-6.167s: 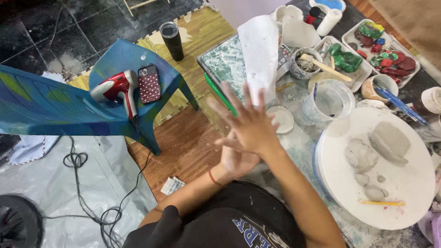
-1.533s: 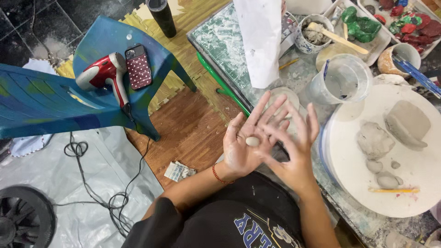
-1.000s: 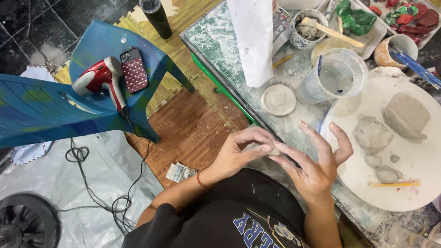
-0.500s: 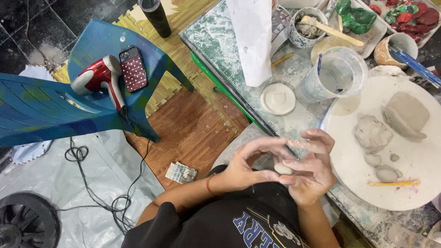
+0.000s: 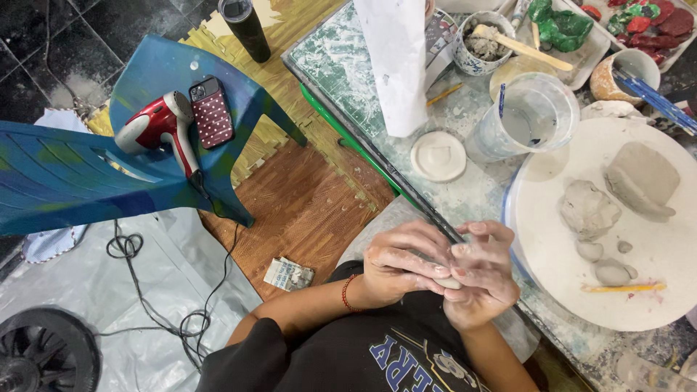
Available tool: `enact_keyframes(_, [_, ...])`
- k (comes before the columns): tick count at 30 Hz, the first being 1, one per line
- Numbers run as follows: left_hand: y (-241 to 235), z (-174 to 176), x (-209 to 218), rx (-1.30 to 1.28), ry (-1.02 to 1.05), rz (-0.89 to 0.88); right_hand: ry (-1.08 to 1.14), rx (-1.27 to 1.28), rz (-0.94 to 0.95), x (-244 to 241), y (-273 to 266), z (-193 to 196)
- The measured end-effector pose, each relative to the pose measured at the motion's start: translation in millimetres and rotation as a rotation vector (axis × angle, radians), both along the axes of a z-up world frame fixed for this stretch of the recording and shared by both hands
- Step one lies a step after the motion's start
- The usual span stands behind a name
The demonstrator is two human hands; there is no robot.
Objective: The person shapes small pieces of clay by hand, rolling them into balls and then elongating them into cylindrical forms. They use a small yellow sculpting tool to refine the shapes and smooth the surfaces. The finished pieces are placed on a white rotating tray.
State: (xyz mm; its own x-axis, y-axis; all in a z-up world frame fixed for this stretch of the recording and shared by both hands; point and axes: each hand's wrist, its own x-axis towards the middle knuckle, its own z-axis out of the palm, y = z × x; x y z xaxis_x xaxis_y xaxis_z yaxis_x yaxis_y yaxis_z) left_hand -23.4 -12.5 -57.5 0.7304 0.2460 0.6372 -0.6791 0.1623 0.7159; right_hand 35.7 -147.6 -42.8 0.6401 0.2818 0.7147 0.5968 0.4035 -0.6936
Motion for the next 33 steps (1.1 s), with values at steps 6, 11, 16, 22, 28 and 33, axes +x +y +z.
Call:
enact_keyframes(6, [-4, -4, 0, 0.021, -0.04, 0.109, -0.089, -0.035, -0.138, -1, -9, -7])
enact_keyframes(11, [-8, -4, -1, 0.018, -0.036, 0.075, -0.156, -0.032, -0.155, 1, -9, -8])
enact_keyframes(16, [-9, -9, -1, -0.007, -0.043, 0.046, -0.222, -0.052, -0.156, 5, -11, -5])
enact_keyframes(22, [-13, -11, -4, -0.017, -0.009, 0.063, -0.31, -0.091, -0.28, -2, -20, -13])
enact_keyframes(28, [-19, -12, -3, -0.011, 0.035, -0.044, -0.338, -0.034, -0.226, 2, -20, -14])
enact_keyframes(33, [-20, -12, 3, -0.03, -0.085, -0.045, -0.14, 0.201, -0.219, -17, 6, -16])
